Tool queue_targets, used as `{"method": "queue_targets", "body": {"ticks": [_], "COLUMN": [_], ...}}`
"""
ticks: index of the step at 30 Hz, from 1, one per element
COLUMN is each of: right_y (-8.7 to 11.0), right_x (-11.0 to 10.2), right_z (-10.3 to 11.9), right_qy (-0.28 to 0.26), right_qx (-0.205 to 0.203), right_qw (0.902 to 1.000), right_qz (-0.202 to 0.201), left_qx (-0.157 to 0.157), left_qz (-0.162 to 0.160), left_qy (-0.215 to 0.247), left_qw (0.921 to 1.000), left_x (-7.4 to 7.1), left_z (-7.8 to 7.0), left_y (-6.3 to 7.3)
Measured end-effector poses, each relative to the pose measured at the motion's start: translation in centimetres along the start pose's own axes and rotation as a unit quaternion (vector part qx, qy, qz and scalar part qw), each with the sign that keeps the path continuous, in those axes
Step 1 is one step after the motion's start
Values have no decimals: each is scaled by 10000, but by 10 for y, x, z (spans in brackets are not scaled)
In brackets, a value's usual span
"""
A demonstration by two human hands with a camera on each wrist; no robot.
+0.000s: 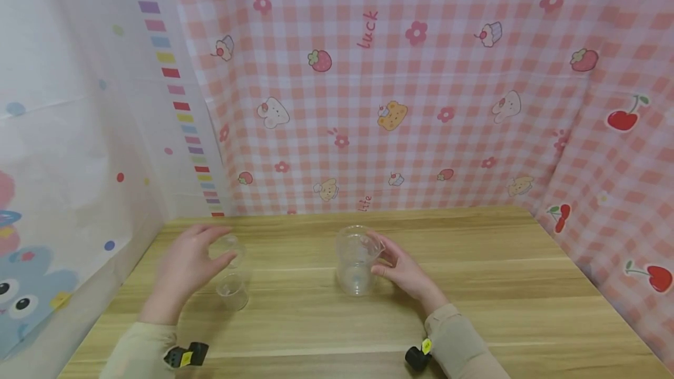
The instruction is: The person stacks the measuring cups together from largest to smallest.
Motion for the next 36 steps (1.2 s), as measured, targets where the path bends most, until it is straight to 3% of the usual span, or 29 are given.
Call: {"method": "queue_targets", "body": {"ticks": [10, 36], "right_y": [-1, -1], "right_x": [-1, 0], "right_z": [1, 5], "right_qy": [-76, -72], "right_qx": [-125, -65], "right_qw": [9999, 9999], "right_qz": [28, 39], "left_qx": [251, 601], "left_qz": [-83, 136], "left_qy": [49, 268], "left_qw": [9996, 9977], "left_x": [6, 19], "left_z": [-17, -57], "left_y": [-6, -21]}}
Point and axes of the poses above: each hand's wrist, its own y-axis away from the middle knuckle, its own x-axis out of the palm, z = x × y, the point moved 4 cm from there along -y, towards the middle knuckle, and after that the axes turned 12 degrees about z, right-handed, at the moved point
